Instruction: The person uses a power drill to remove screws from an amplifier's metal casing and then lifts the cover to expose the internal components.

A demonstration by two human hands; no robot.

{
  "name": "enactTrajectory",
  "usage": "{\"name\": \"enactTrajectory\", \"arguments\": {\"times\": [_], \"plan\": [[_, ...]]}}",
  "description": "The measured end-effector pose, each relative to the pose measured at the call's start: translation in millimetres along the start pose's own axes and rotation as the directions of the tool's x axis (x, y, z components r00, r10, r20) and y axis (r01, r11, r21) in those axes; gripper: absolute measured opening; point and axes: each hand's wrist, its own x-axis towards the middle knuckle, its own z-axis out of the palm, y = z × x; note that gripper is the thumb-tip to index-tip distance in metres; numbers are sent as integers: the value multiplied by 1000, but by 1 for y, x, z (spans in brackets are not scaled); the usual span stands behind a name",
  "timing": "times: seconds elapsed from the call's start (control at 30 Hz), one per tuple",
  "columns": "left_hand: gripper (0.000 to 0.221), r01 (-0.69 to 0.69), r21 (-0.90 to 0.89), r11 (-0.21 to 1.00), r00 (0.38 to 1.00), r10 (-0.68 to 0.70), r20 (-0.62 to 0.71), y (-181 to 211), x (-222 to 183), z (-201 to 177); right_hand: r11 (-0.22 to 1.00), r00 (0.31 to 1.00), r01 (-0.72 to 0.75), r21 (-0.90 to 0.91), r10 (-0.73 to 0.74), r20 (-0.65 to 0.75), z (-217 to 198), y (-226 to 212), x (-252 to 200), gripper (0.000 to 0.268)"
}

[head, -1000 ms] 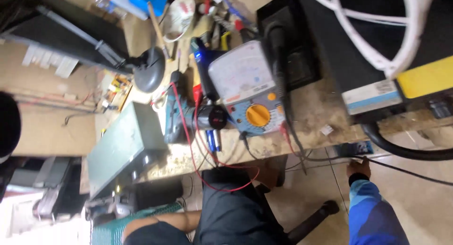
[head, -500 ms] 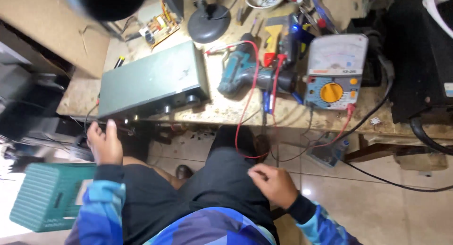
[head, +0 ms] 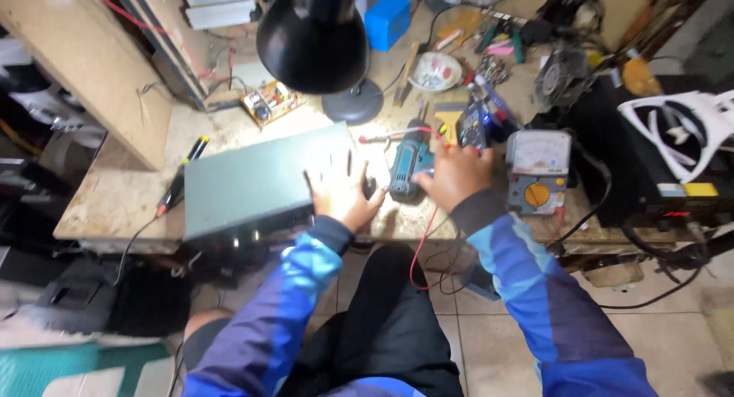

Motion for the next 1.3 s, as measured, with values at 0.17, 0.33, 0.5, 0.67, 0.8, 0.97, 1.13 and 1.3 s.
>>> {"name": "enactTrajectory", "arguments": {"times": [0.17, 0.33, 0.5, 0.67, 0.8, 0.97, 1.13, 1.3], "plan": [[45, 23, -20, 1000, 997, -24, -67, -4, 7, 16, 953, 938, 301, 44, -287, -196, 84, -17, 13, 32], [42, -132, -18, 991, 938, 119, -324, -31, -11, -4, 724, 867, 443, 529, -496, -47, 33, -30, -1, 43], [63, -196, 23, 980, 972, 197, -127, -74, -22, -6, 997, 941, 78, 16, -79, 328, 63, 19, 37, 82], [72, -203, -64, 977, 979, 202, -29, -80, -25, -16, 997, 911, 60, 39, -71, 406, 45, 21, 46, 87], [57, -273, -227, 935, 959, 283, 12, -43, -28, -30, 888, 943, -238, 394, 114, 314, 22, 28, 40, 81], [72, -55, -606, 794, 990, 120, 67, 20, -15, -7, 69, 913, -173, 983, 385, 133, -19, -3, 46, 37], [93, 224, -544, 808, 968, -123, 217, 40, 9, 59, -453, 943, -97, 886, 242, 228, -37, 46, 62, 34], [62, 70, -605, 793, 986, 38, 164, 71, 17, 94, -304, 958, 34, 952, 281, 56, -40, 98, 22, 42]]}}
